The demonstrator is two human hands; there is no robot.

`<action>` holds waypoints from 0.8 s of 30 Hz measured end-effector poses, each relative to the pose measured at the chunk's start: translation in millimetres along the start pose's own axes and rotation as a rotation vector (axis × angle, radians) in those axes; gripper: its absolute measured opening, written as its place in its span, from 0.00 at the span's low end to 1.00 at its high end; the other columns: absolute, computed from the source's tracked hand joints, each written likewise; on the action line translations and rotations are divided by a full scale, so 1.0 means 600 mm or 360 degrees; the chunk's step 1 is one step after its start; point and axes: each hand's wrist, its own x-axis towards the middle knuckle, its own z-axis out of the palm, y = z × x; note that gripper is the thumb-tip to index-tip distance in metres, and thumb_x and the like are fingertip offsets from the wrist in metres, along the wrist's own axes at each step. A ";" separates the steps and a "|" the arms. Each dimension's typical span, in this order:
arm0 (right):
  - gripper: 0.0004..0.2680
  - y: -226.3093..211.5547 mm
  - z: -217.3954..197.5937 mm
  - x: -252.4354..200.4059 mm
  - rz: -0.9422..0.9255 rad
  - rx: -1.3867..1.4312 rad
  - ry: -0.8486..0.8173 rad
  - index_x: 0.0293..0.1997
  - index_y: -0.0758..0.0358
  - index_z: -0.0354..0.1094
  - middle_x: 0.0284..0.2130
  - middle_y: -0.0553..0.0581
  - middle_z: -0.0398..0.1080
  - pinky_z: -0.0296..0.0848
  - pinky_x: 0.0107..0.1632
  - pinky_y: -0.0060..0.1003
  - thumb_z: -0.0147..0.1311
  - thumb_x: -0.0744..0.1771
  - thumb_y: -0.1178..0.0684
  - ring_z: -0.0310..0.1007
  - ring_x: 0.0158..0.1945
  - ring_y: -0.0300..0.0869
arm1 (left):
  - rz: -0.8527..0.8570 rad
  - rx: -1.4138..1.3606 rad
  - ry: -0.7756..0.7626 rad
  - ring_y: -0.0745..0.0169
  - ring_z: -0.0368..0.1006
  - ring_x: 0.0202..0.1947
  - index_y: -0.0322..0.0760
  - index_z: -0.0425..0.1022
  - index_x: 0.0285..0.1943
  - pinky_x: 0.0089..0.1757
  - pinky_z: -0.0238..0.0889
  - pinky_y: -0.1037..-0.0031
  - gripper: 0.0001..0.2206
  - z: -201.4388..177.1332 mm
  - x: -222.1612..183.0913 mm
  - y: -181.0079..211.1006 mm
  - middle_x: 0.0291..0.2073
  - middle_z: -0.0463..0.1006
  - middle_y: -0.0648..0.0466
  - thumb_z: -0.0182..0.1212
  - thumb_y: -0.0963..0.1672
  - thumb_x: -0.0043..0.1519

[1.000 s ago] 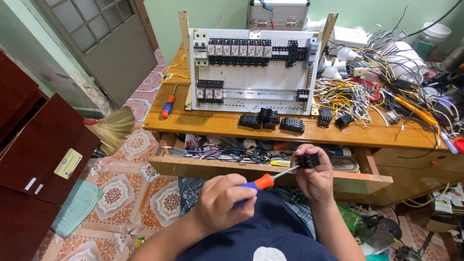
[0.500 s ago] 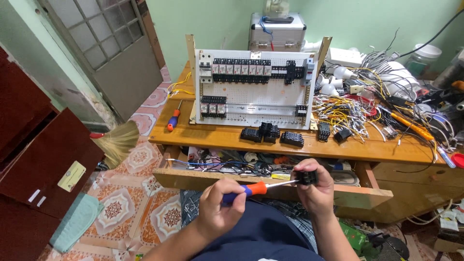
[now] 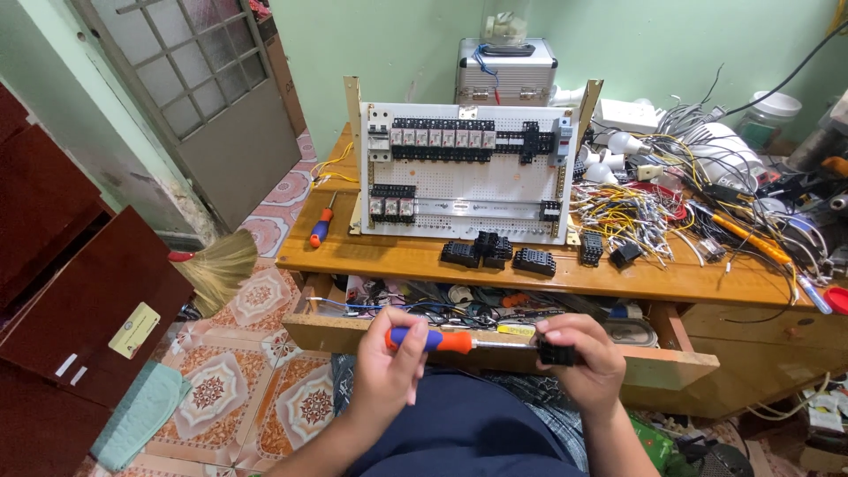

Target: The person is using a screwdriver to adjust screws on electrical relay bases as part of assembling or organizing an electrical control panel.

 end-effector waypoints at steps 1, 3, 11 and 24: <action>0.11 0.001 -0.005 0.001 0.0001 0.0002 -0.0005 0.45 0.62 0.73 0.43 0.60 0.76 0.85 0.52 0.36 0.67 0.62 0.54 0.81 0.47 0.45 | -0.0001 -0.0003 0.0005 0.64 0.59 0.05 0.36 0.69 0.40 0.10 0.50 0.78 0.12 -0.002 0.008 0.005 0.14 0.68 0.48 0.59 0.49 0.65; 0.11 0.005 -0.013 0.003 -0.0092 0.0106 -0.0128 0.46 0.58 0.74 0.46 0.61 0.75 0.84 0.55 0.43 0.67 0.62 0.57 0.80 0.49 0.48 | -0.0113 0.0054 -0.0134 0.62 0.62 0.06 0.36 0.70 0.45 0.14 0.52 0.78 0.13 -0.007 0.024 0.015 0.15 0.71 0.47 0.55 0.50 0.65; 0.10 0.008 -0.007 -0.003 -0.0005 0.0060 -0.0102 0.47 0.57 0.73 0.45 0.60 0.76 0.84 0.54 0.38 0.66 0.63 0.55 0.80 0.49 0.46 | 0.0306 0.0323 -0.0142 0.66 0.74 0.22 0.41 0.71 0.46 0.30 0.67 0.77 0.10 -0.016 0.008 0.017 0.22 0.75 0.53 0.57 0.49 0.64; 0.12 0.000 -0.006 0.023 0.0312 0.0450 -0.0235 0.47 0.46 0.77 0.57 0.70 0.68 0.77 0.50 0.37 0.59 0.65 0.63 0.70 0.60 0.52 | 0.0417 0.0511 -0.0174 0.69 0.73 0.13 0.43 0.80 0.48 0.23 0.65 0.80 0.14 -0.026 0.009 0.020 0.18 0.76 0.58 0.58 0.52 0.63</action>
